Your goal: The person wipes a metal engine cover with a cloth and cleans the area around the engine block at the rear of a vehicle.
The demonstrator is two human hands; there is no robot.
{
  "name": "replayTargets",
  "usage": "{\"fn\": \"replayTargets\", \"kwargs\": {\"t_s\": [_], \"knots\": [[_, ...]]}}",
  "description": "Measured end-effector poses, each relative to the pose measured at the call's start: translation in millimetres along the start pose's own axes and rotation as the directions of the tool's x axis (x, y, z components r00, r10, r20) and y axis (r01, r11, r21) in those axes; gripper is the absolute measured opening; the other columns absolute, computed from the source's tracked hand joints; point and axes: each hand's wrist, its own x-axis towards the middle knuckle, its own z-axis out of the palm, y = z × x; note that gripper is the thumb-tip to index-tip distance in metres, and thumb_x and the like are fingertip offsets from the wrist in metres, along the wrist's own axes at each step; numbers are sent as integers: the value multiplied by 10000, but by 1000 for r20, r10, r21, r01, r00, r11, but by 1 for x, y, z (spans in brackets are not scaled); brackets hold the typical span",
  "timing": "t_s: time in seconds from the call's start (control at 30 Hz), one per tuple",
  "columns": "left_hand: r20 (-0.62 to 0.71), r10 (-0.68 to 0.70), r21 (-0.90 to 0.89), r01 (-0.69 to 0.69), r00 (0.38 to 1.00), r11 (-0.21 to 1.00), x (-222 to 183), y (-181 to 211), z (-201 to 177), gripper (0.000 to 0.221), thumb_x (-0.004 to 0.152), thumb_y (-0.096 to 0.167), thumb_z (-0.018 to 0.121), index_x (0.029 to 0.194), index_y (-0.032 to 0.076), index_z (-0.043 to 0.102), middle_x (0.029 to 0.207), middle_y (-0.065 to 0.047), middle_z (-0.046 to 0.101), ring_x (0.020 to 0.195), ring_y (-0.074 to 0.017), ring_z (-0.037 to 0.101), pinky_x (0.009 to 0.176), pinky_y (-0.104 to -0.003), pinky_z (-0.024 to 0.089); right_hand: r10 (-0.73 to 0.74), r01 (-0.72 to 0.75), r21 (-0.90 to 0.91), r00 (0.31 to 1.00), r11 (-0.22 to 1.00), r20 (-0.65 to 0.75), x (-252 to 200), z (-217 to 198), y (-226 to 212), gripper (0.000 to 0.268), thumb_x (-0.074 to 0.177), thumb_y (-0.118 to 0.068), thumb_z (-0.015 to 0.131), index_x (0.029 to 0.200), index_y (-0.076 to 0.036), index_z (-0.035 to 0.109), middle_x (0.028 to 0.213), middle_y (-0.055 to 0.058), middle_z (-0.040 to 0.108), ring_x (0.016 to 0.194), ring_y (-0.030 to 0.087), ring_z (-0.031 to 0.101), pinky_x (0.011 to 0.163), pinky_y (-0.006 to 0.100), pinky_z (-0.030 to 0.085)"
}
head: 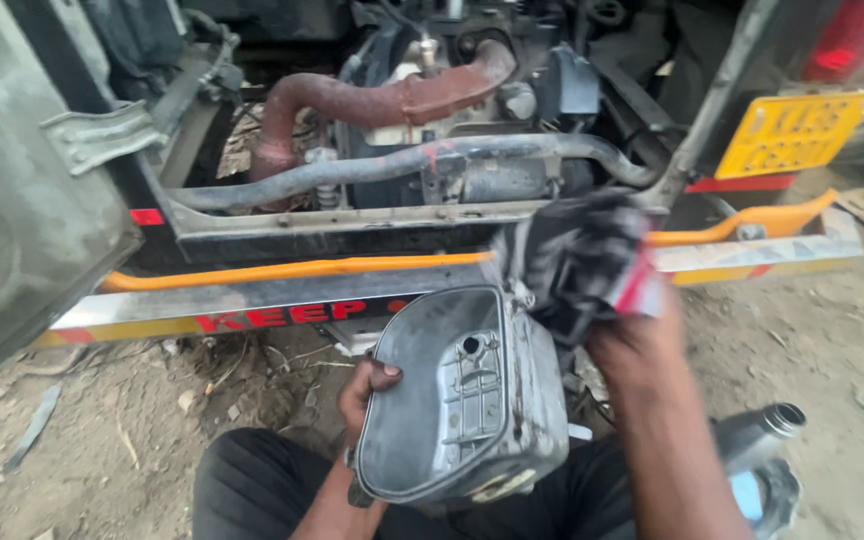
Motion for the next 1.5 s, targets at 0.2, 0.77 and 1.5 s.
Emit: {"fn": "replayTargets", "kwargs": {"t_s": [0.2, 0.77, 1.5], "knots": [[-82, -37, 32, 40, 996, 999, 7, 17, -8, 627, 784, 207, 535, 1343, -77, 550, 1264, -244, 656, 1167, -400, 643, 1089, -522, 454, 140, 292, -742, 877, 603, 459, -27, -25, 11, 451, 867, -140, 718, 1302, -49, 644, 1205, 97, 723, 1039, 143, 656, 898, 300, 530], [155, 645, 800, -478, 749, 363, 129, 51, 67, 401, 848, 184, 589, 1191, -24, 585, 1004, -91, 675, 883, -186, 620, 820, -342, 520, -433, 427, 129, 901, 895, 17, 16, -74, -65, 303, 1161, -335, 572, 1025, -72, 638, 901, 27, 659, 818, 163, 591, 829, 343, 527], [159, 692, 985, -158, 704, -66, 118, 65, 104, 337, 925, 307, 668, 1140, 48, 645, 1016, -118, 685, 866, -245, 665, 813, -366, 533, -448, 460, -226, 888, 859, 107, 95, 86, -76, 241, 1092, -258, 522, 1113, -70, 671, 949, -22, 706, 853, 98, 661, 783, 275, 538]]}}
